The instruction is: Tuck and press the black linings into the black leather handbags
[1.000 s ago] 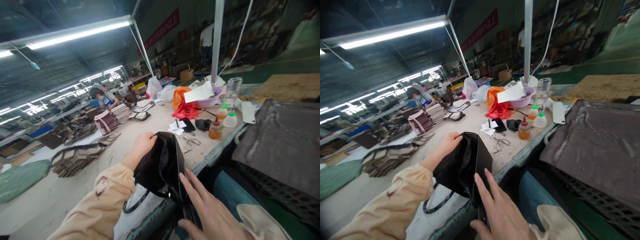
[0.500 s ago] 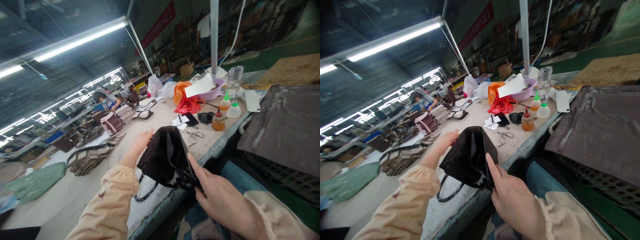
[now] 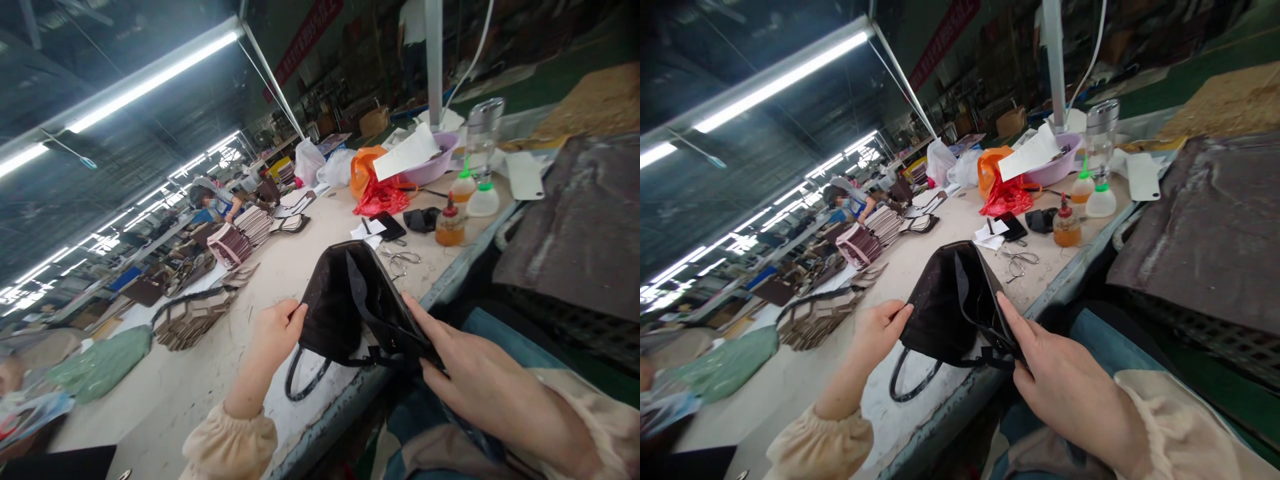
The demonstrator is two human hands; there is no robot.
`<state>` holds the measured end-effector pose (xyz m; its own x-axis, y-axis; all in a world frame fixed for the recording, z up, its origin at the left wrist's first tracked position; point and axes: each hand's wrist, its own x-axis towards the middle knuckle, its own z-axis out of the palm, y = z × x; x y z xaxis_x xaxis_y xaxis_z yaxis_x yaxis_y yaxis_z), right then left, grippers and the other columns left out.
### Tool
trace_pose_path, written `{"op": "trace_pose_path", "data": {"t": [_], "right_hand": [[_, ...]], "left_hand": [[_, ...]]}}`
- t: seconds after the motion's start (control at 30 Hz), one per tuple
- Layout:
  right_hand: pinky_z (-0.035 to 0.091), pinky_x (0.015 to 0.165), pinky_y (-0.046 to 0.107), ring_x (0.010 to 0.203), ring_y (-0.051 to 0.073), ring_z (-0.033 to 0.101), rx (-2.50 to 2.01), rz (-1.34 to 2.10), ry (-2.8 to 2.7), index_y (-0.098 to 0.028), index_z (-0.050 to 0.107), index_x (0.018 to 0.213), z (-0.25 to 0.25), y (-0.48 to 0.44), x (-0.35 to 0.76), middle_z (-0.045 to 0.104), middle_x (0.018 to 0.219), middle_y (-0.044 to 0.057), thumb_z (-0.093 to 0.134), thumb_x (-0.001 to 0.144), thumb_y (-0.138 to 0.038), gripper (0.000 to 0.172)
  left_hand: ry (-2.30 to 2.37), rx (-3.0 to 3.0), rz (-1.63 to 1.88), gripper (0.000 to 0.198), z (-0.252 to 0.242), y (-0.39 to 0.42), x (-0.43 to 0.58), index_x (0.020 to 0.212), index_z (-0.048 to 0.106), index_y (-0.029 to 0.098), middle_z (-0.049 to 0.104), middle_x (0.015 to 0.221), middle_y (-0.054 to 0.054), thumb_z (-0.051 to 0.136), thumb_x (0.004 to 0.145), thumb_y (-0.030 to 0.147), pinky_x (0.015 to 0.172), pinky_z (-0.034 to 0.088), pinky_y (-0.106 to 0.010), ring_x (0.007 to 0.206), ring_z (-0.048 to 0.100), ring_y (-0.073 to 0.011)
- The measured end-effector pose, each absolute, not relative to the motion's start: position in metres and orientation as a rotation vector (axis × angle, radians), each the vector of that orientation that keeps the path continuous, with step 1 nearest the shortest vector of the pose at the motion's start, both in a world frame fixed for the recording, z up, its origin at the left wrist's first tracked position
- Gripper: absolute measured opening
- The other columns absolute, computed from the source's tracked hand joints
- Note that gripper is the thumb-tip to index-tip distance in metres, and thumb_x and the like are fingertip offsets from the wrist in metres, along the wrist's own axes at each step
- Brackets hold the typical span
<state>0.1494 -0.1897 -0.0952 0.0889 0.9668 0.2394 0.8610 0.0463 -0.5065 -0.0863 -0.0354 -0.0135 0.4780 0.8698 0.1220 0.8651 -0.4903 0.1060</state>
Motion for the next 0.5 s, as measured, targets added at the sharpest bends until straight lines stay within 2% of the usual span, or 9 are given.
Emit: {"op": "trace_pose_path", "data": {"t": [0.23,0.37,0.5], "right_hand": [[0.055,0.078,0.033,0.094,0.022,0.066,-1.765,0.311,-1.803,-0.023,0.008,0.147,-0.090,-0.183,0.165,0.063,0.119,0.006,0.041,0.075,-0.008,0.081],[0.051,0.081,0.028,0.093,0.019,0.066,-1.632,0.463,-1.865,-0.022,0.025,0.144,-0.082,-0.157,0.192,0.067,0.110,0.004,0.041,0.075,-0.007,0.073],[0.048,0.082,0.026,0.094,0.018,0.065,-1.532,0.506,-1.981,-0.019,0.043,0.135,-0.075,-0.122,0.211,0.068,0.107,0.005,0.046,0.071,-0.007,0.066]], "left_hand": [[1.655,2.525,0.425,0.037,-0.019,-0.045,-0.082,0.051,0.039,0.019,0.037,0.050,0.003,0.041,0.084,0.036,0.054,0.027,-0.024,0.053,0.041,-0.0113],[1.681,2.317,0.455,0.039,-0.018,-0.083,-0.091,0.052,0.042,0.019,0.042,0.051,0.003,0.040,0.085,0.040,0.053,0.031,-0.023,0.053,0.044,-0.0117],[1.533,2.269,0.222,0.038,-0.009,-0.107,-0.105,0.058,0.053,0.020,0.055,0.055,0.001,0.042,0.086,0.044,0.053,0.037,-0.024,0.055,0.052,-0.0137]]}}
